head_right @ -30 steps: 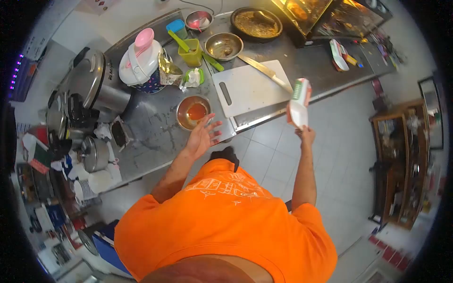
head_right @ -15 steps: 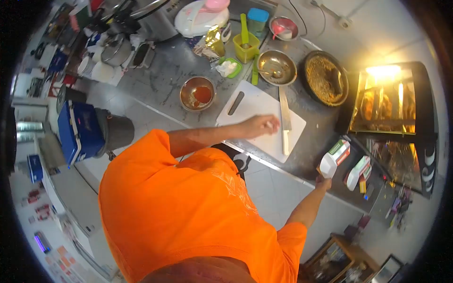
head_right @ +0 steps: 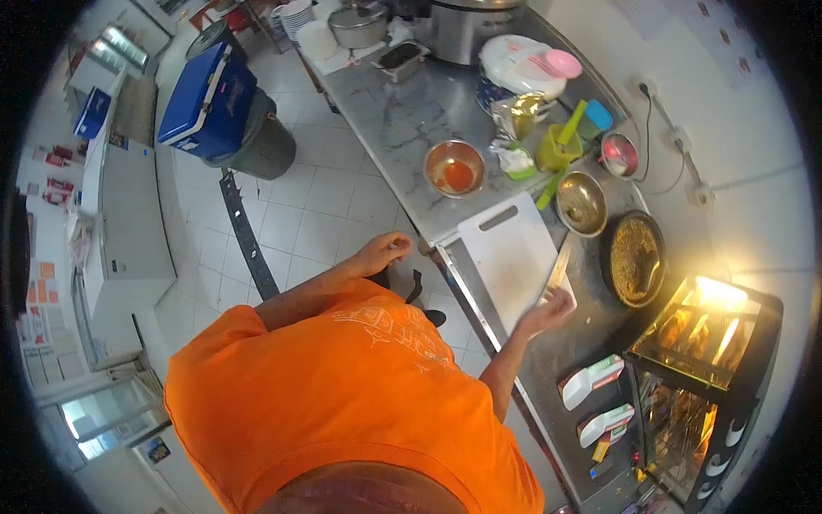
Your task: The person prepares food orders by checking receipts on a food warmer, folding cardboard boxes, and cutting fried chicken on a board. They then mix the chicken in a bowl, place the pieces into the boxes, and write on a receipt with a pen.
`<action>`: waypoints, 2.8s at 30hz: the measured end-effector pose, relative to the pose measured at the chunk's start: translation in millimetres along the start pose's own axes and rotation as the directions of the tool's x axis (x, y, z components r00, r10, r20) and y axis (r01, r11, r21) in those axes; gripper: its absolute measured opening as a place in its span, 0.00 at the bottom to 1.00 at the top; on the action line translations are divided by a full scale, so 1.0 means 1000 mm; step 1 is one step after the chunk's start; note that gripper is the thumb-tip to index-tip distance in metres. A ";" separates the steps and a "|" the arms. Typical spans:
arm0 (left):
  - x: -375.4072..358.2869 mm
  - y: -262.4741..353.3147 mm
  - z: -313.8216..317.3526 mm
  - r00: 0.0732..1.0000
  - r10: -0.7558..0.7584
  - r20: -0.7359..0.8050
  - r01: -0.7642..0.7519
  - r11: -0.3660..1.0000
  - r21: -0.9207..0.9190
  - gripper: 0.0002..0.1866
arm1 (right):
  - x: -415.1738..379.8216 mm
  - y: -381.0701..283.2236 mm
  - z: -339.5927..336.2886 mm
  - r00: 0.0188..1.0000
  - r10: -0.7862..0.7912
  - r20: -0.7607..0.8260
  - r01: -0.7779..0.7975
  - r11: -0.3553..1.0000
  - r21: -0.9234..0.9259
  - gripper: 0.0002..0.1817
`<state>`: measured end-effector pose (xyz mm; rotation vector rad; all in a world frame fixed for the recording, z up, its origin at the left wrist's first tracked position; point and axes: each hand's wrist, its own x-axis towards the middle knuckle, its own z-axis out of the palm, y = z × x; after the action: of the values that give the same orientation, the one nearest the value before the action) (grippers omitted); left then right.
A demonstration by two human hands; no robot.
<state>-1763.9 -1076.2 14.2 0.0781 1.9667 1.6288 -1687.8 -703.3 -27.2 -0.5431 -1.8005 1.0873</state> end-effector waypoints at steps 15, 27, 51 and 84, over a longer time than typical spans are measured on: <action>-0.034 -0.084 -0.365 0.799 -0.210 -0.564 0.054 0.958 -0.281 0.19 | -0.142 -0.217 0.525 0.193 -0.003 0.981 -0.204 0.978 0.043 0.25; 0.195 -0.035 -0.502 0.956 -0.242 -0.166 0.117 0.833 -0.541 0.24 | -0.123 -0.252 0.883 -0.263 0.454 0.851 -0.786 0.410 -0.462 0.64; 0.451 0.000 -0.778 0.761 0.429 -0.487 -0.377 0.903 0.206 0.66 | -0.010 -0.413 1.037 -0.159 0.462 0.873 -0.477 0.738 -0.478 0.23; 0.492 0.028 -0.873 0.738 0.454 -0.499 -0.261 0.874 0.410 0.25 | -0.053 -0.359 1.059 0.657 -0.320 0.682 0.579 0.795 -0.184 0.24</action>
<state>-2585.2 -1644.5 -75.3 0.0994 2.8406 1.6897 -2562.6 -1395.5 70.0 0.1160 -2.5909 0.5575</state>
